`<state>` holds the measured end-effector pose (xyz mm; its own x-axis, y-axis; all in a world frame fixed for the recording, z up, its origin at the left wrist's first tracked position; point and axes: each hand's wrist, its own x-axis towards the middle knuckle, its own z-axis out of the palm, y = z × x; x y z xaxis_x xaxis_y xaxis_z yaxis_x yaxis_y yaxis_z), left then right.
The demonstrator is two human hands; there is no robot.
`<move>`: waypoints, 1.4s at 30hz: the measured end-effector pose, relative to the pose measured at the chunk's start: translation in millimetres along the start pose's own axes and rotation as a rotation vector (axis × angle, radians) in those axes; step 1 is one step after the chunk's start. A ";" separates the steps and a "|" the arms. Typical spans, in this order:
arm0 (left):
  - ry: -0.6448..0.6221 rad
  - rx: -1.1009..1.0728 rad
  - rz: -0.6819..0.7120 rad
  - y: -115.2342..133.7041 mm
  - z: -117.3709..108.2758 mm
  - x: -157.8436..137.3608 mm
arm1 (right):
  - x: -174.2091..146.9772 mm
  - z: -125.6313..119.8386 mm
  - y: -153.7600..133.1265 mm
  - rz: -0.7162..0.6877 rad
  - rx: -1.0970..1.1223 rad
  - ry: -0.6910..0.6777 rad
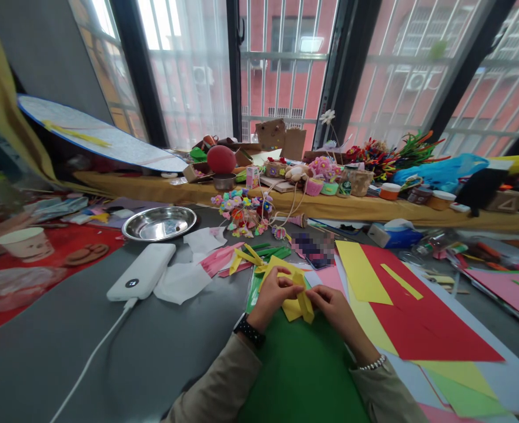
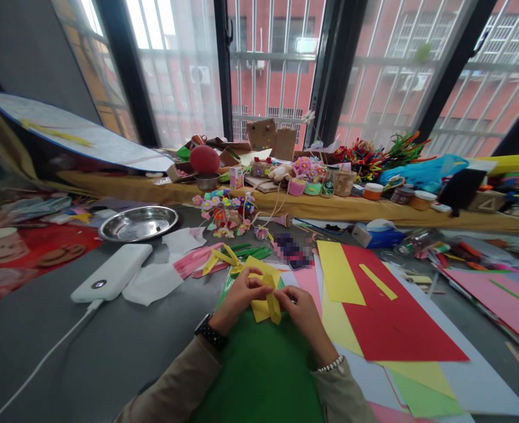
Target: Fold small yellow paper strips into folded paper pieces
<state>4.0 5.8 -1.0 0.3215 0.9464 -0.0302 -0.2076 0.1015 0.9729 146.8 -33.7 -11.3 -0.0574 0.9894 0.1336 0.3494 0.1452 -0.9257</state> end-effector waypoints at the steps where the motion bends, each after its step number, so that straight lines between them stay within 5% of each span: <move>1: 0.001 -0.005 -0.004 -0.4 0.1 0.0 | 0.0 0.1 0.2 0.004 0.007 0.002; 21: 0.097 -0.061 0.006 -0.8 -0.6 2.1 | -1.2 0.7 -2.3 0.003 -0.087 -0.006; 42: 0.143 -0.096 0.177 -3.5 -3.1 2.7 | -1.9 1.0 -5.3 -0.032 -0.095 0.027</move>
<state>2.8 8.9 -5.2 0.1392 0.9852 0.1004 -0.3377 -0.0481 0.9400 144.1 -36.4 -7.1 -0.0448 0.9838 0.1734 0.4352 0.1755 -0.8831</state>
